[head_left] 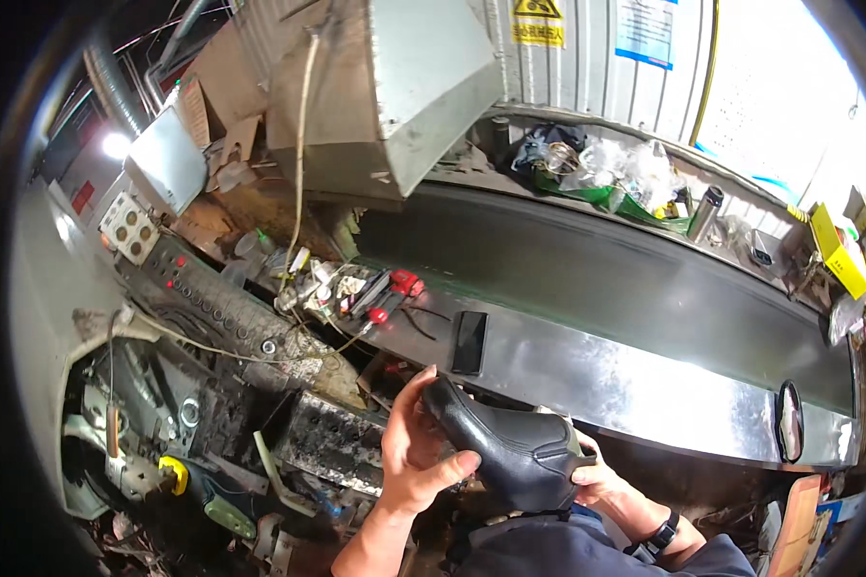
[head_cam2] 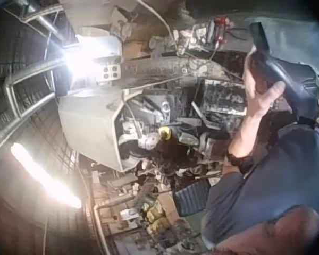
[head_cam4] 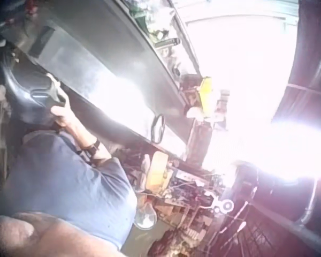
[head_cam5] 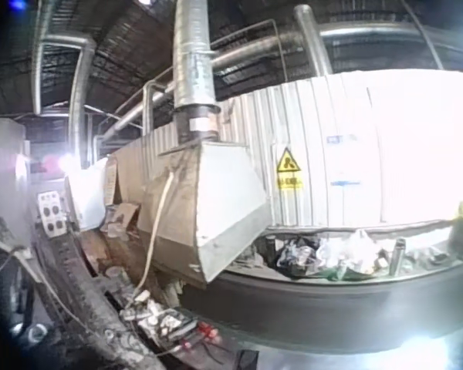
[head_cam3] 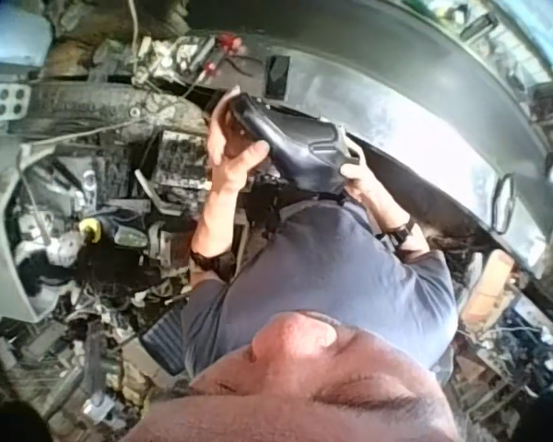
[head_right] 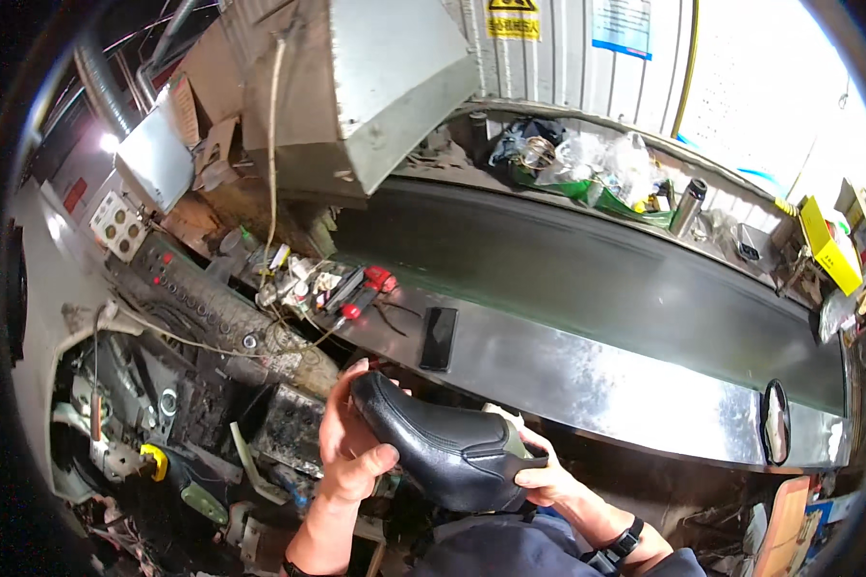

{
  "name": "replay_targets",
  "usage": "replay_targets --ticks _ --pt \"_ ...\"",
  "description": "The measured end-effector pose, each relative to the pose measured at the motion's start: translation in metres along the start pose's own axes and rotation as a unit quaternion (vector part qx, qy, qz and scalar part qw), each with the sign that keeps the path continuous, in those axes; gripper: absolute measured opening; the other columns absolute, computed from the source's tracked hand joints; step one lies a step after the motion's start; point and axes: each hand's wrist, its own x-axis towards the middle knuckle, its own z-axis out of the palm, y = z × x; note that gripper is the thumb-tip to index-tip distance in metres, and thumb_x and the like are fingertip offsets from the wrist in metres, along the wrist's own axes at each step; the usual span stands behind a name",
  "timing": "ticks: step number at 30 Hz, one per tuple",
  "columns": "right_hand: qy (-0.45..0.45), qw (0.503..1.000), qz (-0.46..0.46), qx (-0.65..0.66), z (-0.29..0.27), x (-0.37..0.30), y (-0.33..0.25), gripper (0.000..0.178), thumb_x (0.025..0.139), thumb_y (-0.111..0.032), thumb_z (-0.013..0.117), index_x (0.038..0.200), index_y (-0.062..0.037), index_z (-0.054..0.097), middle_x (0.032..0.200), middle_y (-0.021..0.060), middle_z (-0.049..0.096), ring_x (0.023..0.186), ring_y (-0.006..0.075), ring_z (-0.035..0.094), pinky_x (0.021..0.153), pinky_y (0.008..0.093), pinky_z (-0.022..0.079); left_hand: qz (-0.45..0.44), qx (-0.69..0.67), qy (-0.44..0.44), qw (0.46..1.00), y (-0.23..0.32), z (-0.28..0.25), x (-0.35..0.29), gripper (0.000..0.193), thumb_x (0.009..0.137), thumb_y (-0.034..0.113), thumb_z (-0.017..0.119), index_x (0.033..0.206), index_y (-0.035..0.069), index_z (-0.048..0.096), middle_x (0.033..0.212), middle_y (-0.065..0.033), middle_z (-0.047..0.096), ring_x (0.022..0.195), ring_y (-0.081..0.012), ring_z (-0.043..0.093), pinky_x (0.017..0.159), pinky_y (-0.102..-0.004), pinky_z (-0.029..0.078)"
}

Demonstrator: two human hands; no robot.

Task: Operating industrial machinery to shape and process shoe components.

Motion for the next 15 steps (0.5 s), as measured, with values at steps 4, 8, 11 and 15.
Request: replay_targets --ticks 4,8,11,15 --pt "0.019 0.999 0.011 0.036 -0.018 -0.002 -0.031 0.095 0.071 -0.012 0.086 0.152 -0.0015 0.038 0.139 0.0135 0.057 0.126 0.0265 0.058 0.110 0.0427 0.046 -0.024 0.024 -0.018 0.999 -0.025 0.017 0.030 0.087 0.073 0.009 0.091 0.144 -0.001 0.041 0.129 -0.0115 0.055 0.116 -0.0208 0.059 0.100 -0.0362 0.053" --pt "0.066 0.992 0.053 0.093 -0.049 -0.013 -0.046 0.089 0.073 -0.016 0.085 0.149 -0.0010 0.040 0.140 0.0153 0.055 0.124 0.0309 0.059 0.102 0.0526 0.053 -0.053 0.043 -0.019 0.998 -0.060 0.022 0.054 0.090 0.071 0.012 0.093 0.143 0.003 0.039 0.125 -0.0107 0.057 0.117 -0.0221 0.060 0.099 -0.0369 0.053" --pt "0.072 0.988 0.080 0.110 -0.051 -0.011 -0.060 0.092 0.076 -0.018 0.084 0.151 -0.0034 0.034 0.140 0.0176 0.052 0.121 0.0359 0.061 0.093 0.0604 0.056 -0.096 -0.016 -0.011 0.995 -0.093 0.021 0.062 0.108 0.060 0.018 0.098 0.145 0.017 0.032 0.126 -0.0129 0.058 0.119 -0.0299 0.062 0.102 -0.0454 0.052" --pt "0.105 0.986 0.067 0.109 -0.056 -0.013 -0.071 0.096 0.077 -0.019 0.084 0.154 -0.0049 0.027 0.142 0.0181 0.050 0.118 0.0366 0.062 0.091 0.0599 0.057 -0.112 -0.023 -0.021 0.993 -0.104 0.033 0.072 0.114 0.058 0.013 0.100 0.147 0.018 0.029 0.131 -0.0106 0.054 0.120 -0.0295 0.060 0.103 -0.0450 0.052"
